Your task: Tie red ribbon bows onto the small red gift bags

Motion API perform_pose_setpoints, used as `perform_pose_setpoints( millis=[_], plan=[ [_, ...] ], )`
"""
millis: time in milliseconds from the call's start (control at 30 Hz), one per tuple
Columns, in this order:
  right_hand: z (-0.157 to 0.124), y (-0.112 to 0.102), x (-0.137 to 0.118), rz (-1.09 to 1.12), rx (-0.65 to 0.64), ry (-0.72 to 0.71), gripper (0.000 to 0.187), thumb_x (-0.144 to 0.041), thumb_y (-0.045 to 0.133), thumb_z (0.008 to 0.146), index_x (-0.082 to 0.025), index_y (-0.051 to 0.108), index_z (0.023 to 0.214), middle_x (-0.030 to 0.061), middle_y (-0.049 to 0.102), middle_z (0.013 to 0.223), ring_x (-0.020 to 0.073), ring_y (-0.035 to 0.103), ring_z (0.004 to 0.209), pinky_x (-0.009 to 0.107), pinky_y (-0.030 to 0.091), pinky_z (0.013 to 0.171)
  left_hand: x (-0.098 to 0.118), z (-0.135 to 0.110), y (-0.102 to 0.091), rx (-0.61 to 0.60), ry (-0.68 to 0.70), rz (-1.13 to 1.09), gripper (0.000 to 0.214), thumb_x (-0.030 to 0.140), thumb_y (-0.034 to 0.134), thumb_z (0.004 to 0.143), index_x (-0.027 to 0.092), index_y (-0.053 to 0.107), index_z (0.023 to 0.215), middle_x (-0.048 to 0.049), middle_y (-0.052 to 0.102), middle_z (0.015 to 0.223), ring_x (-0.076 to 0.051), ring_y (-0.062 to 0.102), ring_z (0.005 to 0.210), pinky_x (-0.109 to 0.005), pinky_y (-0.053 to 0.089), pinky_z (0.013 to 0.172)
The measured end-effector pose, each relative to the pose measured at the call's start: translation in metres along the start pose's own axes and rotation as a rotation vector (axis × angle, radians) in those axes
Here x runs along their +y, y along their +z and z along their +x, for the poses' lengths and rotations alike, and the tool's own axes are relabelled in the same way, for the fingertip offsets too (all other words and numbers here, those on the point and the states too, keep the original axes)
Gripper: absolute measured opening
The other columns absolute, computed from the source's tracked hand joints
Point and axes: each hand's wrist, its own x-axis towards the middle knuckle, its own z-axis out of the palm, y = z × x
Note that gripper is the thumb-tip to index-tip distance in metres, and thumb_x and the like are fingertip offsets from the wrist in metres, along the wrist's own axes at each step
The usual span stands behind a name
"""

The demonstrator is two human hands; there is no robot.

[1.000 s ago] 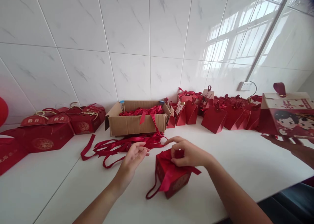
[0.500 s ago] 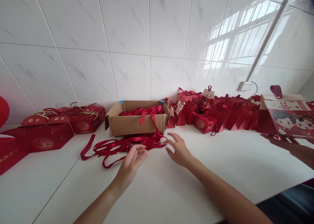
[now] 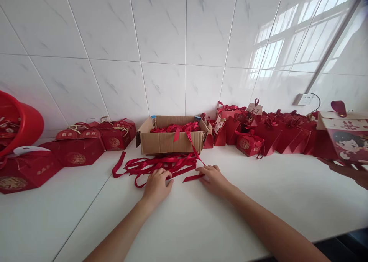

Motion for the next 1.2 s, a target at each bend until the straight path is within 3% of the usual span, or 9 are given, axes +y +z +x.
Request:
perform_pose_setpoints(
  millis=[233, 300, 400, 500, 567, 767, 867, 933, 1200],
  plan=[
    [-0.003, -0.007, -0.006, 0.275, -0.116, 0.063, 0.014, -0.018, 0.051, 0.083, -0.017, 0.065, 0.083, 0.0084, 0.063, 0.089, 0.0218, 0.057, 0.087, 0.046, 0.035, 0.095, -0.004, 0.001, 0.001, 0.027, 0.009, 0.025, 0.014, 0.022, 0.052, 0.080, 0.017, 0.064, 0.086, -0.0114, 0.062, 0.094, -0.032, 0.059, 0.095, -0.050, 0.045, 0.085],
    [-0.006, -0.006, -0.015, 0.442, -0.281, 0.029, 0.014, -0.028, 0.056, 0.082, -0.017, 0.064, 0.085, 0.0063, 0.063, 0.084, 0.0187, 0.058, 0.080, 0.038, 0.043, 0.085, -0.001, -0.002, 0.002, 0.038, 0.049, 0.014, 0.020, 0.019, 0.051, 0.080, 0.016, 0.064, 0.095, -0.0134, 0.062, 0.104, -0.033, 0.057, 0.104, -0.054, 0.041, 0.093],
    [-0.010, -0.001, -0.027, 0.707, -0.666, -0.046, 0.043, -0.055, 0.066, 0.072, -0.014, 0.064, 0.082, 0.0051, 0.064, 0.073, 0.0162, 0.060, 0.067, 0.030, 0.049, 0.066, 0.013, -0.013, 0.002, -0.006, 0.204, -0.025, 0.045, 0.013, 0.055, 0.073, 0.023, 0.060, 0.117, -0.0089, 0.057, 0.128, -0.029, 0.047, 0.124, -0.050, 0.034, 0.106],
    [-0.013, 0.006, -0.031, 0.909, -1.020, -0.104, 0.062, -0.066, 0.078, 0.049, -0.011, 0.065, 0.073, 0.0068, 0.065, 0.066, 0.0160, 0.061, 0.058, 0.029, 0.051, 0.058, 0.028, -0.026, 0.005, -0.219, 0.437, -0.218, 0.066, 0.013, 0.059, 0.071, 0.030, 0.049, 0.134, -0.0032, 0.047, 0.144, -0.028, 0.036, 0.136, -0.047, 0.031, 0.112],
    [-0.014, 0.009, -0.028, 1.064, -1.084, -0.097, 0.056, -0.059, 0.082, 0.049, -0.011, 0.064, 0.072, 0.0049, 0.064, 0.063, 0.0138, 0.061, 0.054, 0.026, 0.051, 0.057, 0.036, -0.033, 0.009, -0.360, 0.521, -0.409, 0.068, 0.018, 0.064, 0.072, 0.032, 0.047, 0.136, -0.0044, 0.049, 0.143, -0.031, 0.034, 0.138, -0.050, 0.029, 0.112],
    [-0.012, -0.003, -0.014, 1.442, -0.814, 0.013, 0.034, -0.040, 0.079, 0.067, -0.013, 0.059, 0.074, 0.0001, 0.062, 0.053, 0.0137, 0.059, 0.045, 0.026, 0.049, 0.052, 0.045, -0.040, 0.009, -0.328, 0.428, -0.579, 0.063, 0.029, 0.067, 0.076, 0.029, 0.047, 0.136, -0.0113, 0.047, 0.141, -0.033, 0.035, 0.135, -0.051, 0.033, 0.108],
    [-0.009, -0.009, -0.014, 1.571, -0.552, 0.088, 0.025, -0.031, 0.076, 0.070, -0.014, 0.058, 0.076, 0.0000, 0.064, 0.059, 0.0134, 0.061, 0.051, 0.024, 0.047, 0.052, 0.051, -0.040, 0.002, -0.322, 0.405, -0.670, 0.019, 0.027, 0.062, 0.080, 0.025, 0.070, 0.097, -0.0104, 0.056, 0.127, -0.029, 0.043, 0.127, -0.045, 0.035, 0.106],
    [-0.006, -0.011, -0.014, 1.648, -0.363, 0.156, 0.020, -0.027, 0.073, 0.073, -0.015, 0.057, 0.077, -0.0026, 0.062, 0.062, 0.0109, 0.061, 0.056, 0.022, 0.047, 0.056, 0.054, -0.041, -0.001, -0.353, 0.345, -0.807, 0.007, 0.023, 0.063, 0.078, 0.023, 0.070, 0.077, -0.0096, 0.061, 0.117, -0.028, 0.045, 0.122, -0.043, 0.034, 0.106],
    [0.009, -0.020, 0.018, 1.800, 0.202, 0.430, 0.011, -0.020, 0.063, 0.078, -0.019, 0.052, 0.078, -0.0077, 0.046, 0.056, 0.0066, 0.050, 0.051, 0.018, 0.046, 0.052, 0.055, -0.037, -0.012, -0.550, 0.053, -1.246, 0.018, 0.031, 0.056, 0.080, 0.015, 0.061, 0.073, -0.0085, 0.066, 0.077, -0.024, 0.065, 0.079, -0.038, 0.046, 0.079]
  ],
)
